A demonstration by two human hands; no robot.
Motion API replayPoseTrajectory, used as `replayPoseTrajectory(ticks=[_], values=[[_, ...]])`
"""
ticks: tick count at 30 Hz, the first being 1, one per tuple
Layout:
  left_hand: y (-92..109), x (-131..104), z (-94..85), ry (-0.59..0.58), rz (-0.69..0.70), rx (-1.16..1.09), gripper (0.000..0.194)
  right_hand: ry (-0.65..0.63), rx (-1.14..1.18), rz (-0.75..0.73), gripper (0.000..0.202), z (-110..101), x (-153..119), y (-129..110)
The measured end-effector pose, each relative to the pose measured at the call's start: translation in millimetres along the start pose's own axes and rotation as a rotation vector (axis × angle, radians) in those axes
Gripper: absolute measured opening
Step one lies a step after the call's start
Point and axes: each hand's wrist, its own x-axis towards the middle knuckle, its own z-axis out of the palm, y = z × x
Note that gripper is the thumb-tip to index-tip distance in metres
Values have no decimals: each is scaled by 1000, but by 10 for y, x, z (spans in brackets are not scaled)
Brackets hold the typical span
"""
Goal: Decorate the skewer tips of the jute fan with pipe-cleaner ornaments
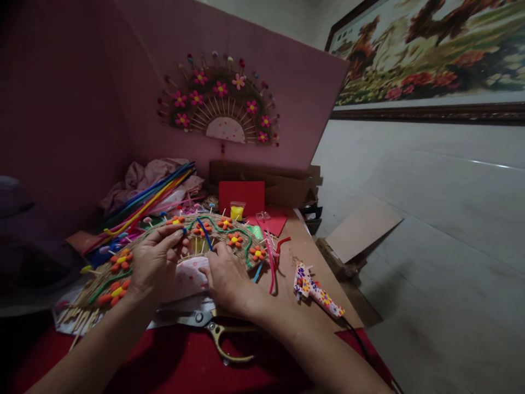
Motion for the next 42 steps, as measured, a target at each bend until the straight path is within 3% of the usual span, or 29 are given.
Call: replayPoseTrajectory(ticks=[5,14,22,27,30,33,37,40,42], values=[[14,-16,8,-5,-14,-15,22,39,29,30,15,10,41,-24],[24,-28,21,14,-34,-18,24,97,-5,5,16,-189,-14,3],[13,-8,8,23,-36,-21,25,-10,-220,254,22,-58,211,-19],[25,-11,12,21,-25,-23,25,-21,-224,271,19,13,290,-16],[32,-20,21,21,-34,-26,25,40,-175,276,18,-53,253,30],[28,-27,23,25,-36,-23,26,175,6,310,15,-277,189,197],[17,-48,25,11,-42,-5,25,253,194,434,14,-701,105,665],[12,-60,32,12,-59,8,25,220,154,534,10,-881,33,1046],[8,-59,35,10,-67,7,26,138,167,573,13,-876,-14,1215]])
